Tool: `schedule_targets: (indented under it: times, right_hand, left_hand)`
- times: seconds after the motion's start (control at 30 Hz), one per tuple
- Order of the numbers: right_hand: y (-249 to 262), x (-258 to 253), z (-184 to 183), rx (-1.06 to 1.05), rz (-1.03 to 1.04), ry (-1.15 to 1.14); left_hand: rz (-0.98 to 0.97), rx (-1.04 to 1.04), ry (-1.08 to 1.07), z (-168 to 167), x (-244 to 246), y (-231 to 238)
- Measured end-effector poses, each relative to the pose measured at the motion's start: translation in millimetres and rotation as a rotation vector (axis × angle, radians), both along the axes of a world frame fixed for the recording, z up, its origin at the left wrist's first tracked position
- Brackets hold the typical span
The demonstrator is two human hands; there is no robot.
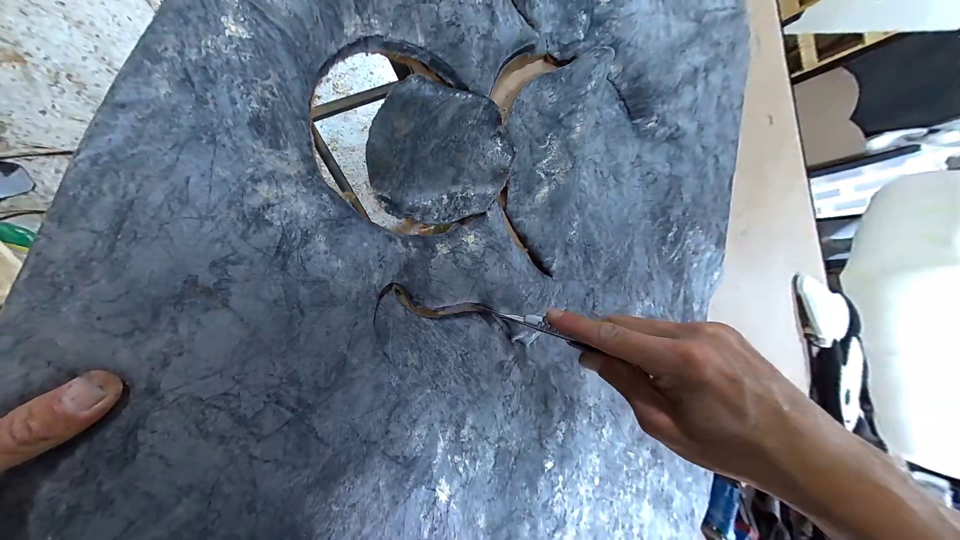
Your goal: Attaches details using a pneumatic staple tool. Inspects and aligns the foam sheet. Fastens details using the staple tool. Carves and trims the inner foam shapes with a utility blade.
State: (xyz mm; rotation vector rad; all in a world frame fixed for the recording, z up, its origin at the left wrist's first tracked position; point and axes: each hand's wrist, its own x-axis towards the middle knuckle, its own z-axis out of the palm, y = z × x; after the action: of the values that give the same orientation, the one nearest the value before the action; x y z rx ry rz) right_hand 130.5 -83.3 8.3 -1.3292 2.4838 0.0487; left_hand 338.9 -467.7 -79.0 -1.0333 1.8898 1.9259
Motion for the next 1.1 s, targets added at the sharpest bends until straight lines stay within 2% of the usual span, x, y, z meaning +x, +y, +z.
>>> schedule_targets:
  times: [0.13,0.3,0.77,1.0,1.1]
  right_hand:
    - [5,4,3,0.002,-0.015,-0.003]
    - [3,9,2,0.026,-0.026,0.003]
    - [7,17,5,0.059,-0.089,0.026]
    - [0,23,3,0.078,-0.109,0.032]
    - [0,29,6,0.085,-0.160,0.014]
  left_hand:
    - [0.005,0.017,0.063,-2,-3,3]
    - [0.136,0.086,-0.088,2,-8,6]
    - [0.127,0.011,-0.082,8,-11,11]
    - [0.223,0.077,-0.163,11,-15,15]
    - [0.199,0.072,-0.155,7,-15,14]
